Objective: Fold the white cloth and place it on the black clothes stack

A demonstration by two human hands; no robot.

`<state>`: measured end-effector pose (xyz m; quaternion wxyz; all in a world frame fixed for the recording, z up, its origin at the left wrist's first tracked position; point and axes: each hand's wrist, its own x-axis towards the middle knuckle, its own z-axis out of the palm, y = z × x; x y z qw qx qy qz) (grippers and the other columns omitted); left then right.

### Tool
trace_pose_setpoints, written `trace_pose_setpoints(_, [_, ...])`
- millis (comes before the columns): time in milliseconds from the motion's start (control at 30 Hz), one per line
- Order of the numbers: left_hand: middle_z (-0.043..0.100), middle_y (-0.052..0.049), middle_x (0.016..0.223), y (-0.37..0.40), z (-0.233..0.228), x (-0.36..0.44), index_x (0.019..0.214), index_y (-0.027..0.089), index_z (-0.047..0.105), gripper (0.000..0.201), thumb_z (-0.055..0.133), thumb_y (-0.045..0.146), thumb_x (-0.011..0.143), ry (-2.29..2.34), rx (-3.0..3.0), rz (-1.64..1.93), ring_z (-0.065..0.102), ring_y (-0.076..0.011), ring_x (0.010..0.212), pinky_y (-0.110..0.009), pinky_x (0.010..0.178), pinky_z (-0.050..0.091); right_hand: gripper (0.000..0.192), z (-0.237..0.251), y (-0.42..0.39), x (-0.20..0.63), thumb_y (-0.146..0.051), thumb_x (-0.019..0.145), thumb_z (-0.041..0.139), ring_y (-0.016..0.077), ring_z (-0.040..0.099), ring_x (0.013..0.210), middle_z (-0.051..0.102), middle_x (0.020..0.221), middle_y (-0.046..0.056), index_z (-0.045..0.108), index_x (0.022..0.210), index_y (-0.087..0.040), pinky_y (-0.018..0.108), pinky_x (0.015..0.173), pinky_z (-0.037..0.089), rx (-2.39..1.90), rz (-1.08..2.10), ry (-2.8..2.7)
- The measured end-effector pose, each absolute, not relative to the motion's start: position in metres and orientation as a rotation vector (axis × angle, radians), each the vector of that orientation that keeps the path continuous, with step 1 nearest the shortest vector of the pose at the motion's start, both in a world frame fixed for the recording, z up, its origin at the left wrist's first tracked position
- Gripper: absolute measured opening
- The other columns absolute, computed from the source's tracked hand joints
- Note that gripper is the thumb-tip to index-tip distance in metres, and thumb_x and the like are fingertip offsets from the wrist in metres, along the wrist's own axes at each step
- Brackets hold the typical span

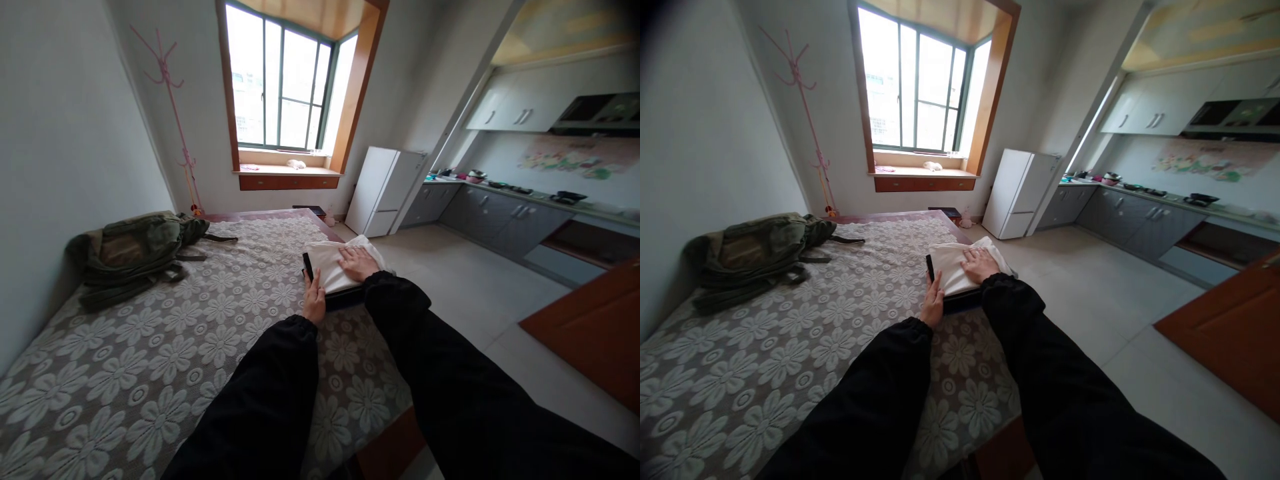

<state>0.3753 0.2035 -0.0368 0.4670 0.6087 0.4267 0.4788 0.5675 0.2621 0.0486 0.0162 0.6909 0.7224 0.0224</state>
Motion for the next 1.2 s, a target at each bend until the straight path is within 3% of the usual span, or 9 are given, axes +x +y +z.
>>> trace_pose_setpoints(200, [0.003,0.003,0.173,0.203,-0.037,0.376,0.158,0.031,0.037,0.060,0.044,0.025,0.098,1.074,1.515,1.154,0.004,-0.0219,0.159,-0.040,0.129,0.011,0.069,0.045,0.268,0.581,-0.052,0.102,0.020,0.0319,0.018,0.156,0.027,0.168,0.008,0.026,0.163,-0.020,0.060,0.124,0.005,2.174,0.057,2.189])
trace_pose_setpoints(467, [-0.003,0.001,0.173,0.199,-0.036,0.376,0.160,0.028,0.031,0.059,0.039,0.034,0.102,1.107,1.587,1.119,0.000,-0.0194,0.159,-0.038,0.129,0.010,0.068,0.046,0.257,0.583,-0.051,0.101,0.025,0.0282,0.024,0.155,0.029,0.167,0.005,0.034,0.160,-0.019,0.049,0.127,0.010,2.030,0.106,2.338])
trace_pose_setpoints(700, [-0.005,-0.004,0.173,0.200,-0.043,0.376,0.160,0.027,0.030,0.063,0.045,0.036,0.100,1.106,1.635,1.127,0.000,-0.0240,0.159,-0.041,0.129,0.012,0.064,0.032,0.229,0.581,-0.041,0.104,0.020,0.0286,0.032,0.151,0.038,0.163,0.011,0.040,0.157,-0.012,0.049,0.127,0.013,2.113,0.385,2.423])
trace_pose_setpoints(933, [-0.012,-0.003,0.173,0.192,-0.034,0.373,0.163,0.024,0.019,0.067,0.042,0.038,0.101,1.020,1.627,1.059,-0.010,-0.0225,0.158,-0.043,0.129,0.005,0.067,0.047,0.232,0.578,-0.047,0.104,0.021,0.0265,0.025,0.154,0.029,0.167,0.010,0.034,0.160,-0.012,0.047,0.127,0.013,2.006,0.161,2.381])
trace_pose_setpoints(1000, [-0.007,-0.004,0.173,0.183,-0.030,0.364,0.164,0.023,0.013,0.068,0.036,0.038,0.103,1.002,1.626,1.024,-0.006,-0.0214,0.158,-0.042,0.129,0.007,0.066,0.053,0.235,0.577,-0.047,0.103,0.024,0.0263,0.026,0.154,0.029,0.167,0.009,0.035,0.159,-0.015,0.047,0.127,0.014,1.999,0.111,2.364])
trace_pose_setpoints(1100, [0.016,-0.008,0.172,0.165,-0.025,0.336,0.165,0.021,0.002,0.071,0.032,0.038,0.103,1.006,1.756,0.861,0.017,-0.0210,0.157,-0.041,0.129,0.013,0.063,0.060,0.234,0.567,-0.044,0.102,0.029,0.0314,0.030,0.152,0.035,0.164,0.012,0.038,0.158,-0.017,0.057,0.124,0.015,2.031,0.051,2.333])
trace_pose_setpoints(1200, [0.035,-0.013,0.165,0.146,-0.025,0.294,0.164,0.018,0.012,0.075,0.042,0.039,0.099,1.102,2.064,0.647,0.029,-0.0267,0.154,-0.049,0.129,0.012,0.062,0.058,0.215,0.529,-0.038,0.102,0.032,0.0349,0.024,0.154,0.030,0.166,0.014,0.034,0.160,-0.017,0.067,0.121,0.012,2.090,0.088,2.389])
